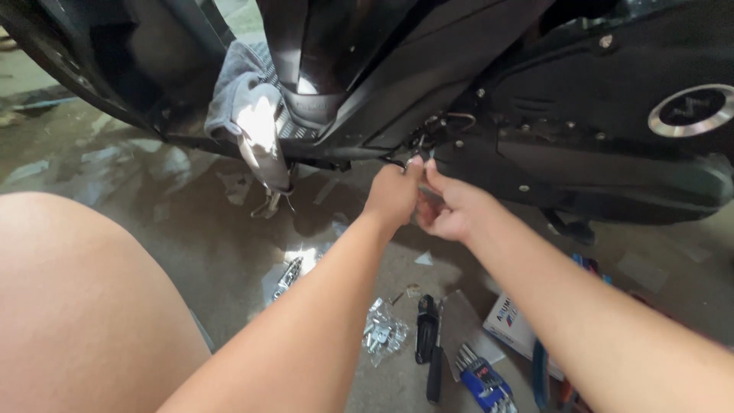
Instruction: The person installs a chrome footpeg onto the side of a black motorcycle. They handle the footpeg, bolts, and washers, then use pliers to secure the assembly to the motorcycle frame.
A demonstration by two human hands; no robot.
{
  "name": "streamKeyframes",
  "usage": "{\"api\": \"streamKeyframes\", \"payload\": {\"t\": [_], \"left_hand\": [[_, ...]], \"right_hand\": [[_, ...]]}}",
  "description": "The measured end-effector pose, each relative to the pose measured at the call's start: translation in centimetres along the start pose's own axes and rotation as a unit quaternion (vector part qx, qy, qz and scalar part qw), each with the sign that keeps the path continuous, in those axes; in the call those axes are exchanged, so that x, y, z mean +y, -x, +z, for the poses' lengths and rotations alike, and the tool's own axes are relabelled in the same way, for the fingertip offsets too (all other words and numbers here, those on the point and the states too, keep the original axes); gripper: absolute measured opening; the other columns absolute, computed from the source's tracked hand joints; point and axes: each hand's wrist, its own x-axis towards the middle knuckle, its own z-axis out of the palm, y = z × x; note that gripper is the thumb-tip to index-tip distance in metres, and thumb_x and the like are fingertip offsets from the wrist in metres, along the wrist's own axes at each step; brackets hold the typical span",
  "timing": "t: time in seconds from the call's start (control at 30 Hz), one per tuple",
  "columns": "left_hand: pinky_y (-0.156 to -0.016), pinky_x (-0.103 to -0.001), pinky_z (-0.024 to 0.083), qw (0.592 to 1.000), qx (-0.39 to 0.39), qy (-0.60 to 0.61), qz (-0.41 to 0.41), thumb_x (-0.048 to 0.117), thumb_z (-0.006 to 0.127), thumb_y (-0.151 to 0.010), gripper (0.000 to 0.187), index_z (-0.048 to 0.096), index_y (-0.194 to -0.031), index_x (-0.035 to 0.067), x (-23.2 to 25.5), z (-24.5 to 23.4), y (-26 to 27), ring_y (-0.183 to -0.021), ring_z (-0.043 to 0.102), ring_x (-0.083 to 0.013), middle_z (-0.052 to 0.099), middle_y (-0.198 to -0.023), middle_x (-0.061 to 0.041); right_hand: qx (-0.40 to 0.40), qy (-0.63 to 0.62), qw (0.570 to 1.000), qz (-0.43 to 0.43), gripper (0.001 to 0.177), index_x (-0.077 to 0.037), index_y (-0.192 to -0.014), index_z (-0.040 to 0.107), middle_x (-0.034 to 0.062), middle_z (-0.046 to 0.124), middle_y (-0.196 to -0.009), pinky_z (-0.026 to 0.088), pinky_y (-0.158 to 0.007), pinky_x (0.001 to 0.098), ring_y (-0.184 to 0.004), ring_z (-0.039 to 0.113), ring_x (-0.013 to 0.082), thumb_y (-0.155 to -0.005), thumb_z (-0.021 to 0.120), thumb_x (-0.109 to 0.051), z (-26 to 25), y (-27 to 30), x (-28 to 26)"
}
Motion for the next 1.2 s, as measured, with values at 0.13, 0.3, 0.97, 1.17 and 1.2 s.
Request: {"api": "streamKeyframes", "payload": {"t": [0.13,0.3,0.97,1.17,1.2], "left_hand": [[-0.085,-0.048,0.053,0.98,0.065,-0.115,0.151,0.047,0.052,-0.099,0.054,0.066,-0.102,-0.005,-0.8,0.2,0.1,-0.099,0.07,-0.0424,0.072,-0.103,-0.027],[-0.083,-0.05,0.053,0.977,0.116,-0.117,0.135,0.043,0.052,-0.101,0.049,0.064,-0.101,-0.004,-0.5,1.3,0.4,-0.099,0.068,-0.0441,0.071,-0.103,-0.028],[-0.083,-0.045,0.057,0.99,0.087,-0.081,0.074,0.047,0.053,-0.096,0.051,0.062,-0.099,-0.003,0.3,1.0,0.8,-0.091,0.076,-0.0369,0.075,-0.096,-0.024],[-0.086,-0.047,0.053,0.98,0.129,-0.097,0.12,0.047,0.056,-0.096,0.051,0.064,-0.1,-0.003,-0.1,1.3,0.6,-0.099,0.069,-0.0391,0.072,-0.103,-0.024],[-0.086,-0.047,0.053,0.98,0.128,-0.094,0.119,0.047,0.056,-0.096,0.05,0.064,-0.1,-0.002,-0.2,1.2,0.5,-0.099,0.069,-0.0387,0.072,-0.103,-0.024]], "right_hand": [[-0.077,-0.061,0.994,-0.038,0.022,-0.018,-0.095,0.072,-0.0072,0.068,-0.09,0.054,-0.075,0.0312,-0.081,0.064,0.0099,-0.09,0.069,-0.04,0.4,0.7,1.7],[-0.097,-0.133,0.986,-0.018,0.022,-0.012,-0.099,0.075,-0.0039,0.072,-0.093,0.058,-0.084,0.0297,-0.084,0.064,0.0095,-0.094,0.073,-0.033,0.8,0.8,1.5],[-0.127,-0.15,0.98,-0.035,0.025,-0.012,-0.1,0.074,-0.0045,0.069,-0.093,0.054,-0.081,0.0299,-0.082,0.06,0.011,-0.093,0.069,-0.037,0.4,1.3,2.2],[-0.153,-0.195,0.968,-0.046,0.025,-0.014,-0.104,0.072,-0.0056,0.072,-0.099,0.056,-0.088,0.029,-0.089,0.066,0.01,-0.093,0.068,-0.037,0.7,0.7,3.2],[-0.168,-0.182,0.967,-0.057,0.026,-0.014,-0.104,0.073,-0.0056,0.072,-0.098,0.056,-0.085,0.027,-0.087,0.064,0.0086,-0.093,0.07,-0.037,0.3,0.2,3.1]]}}
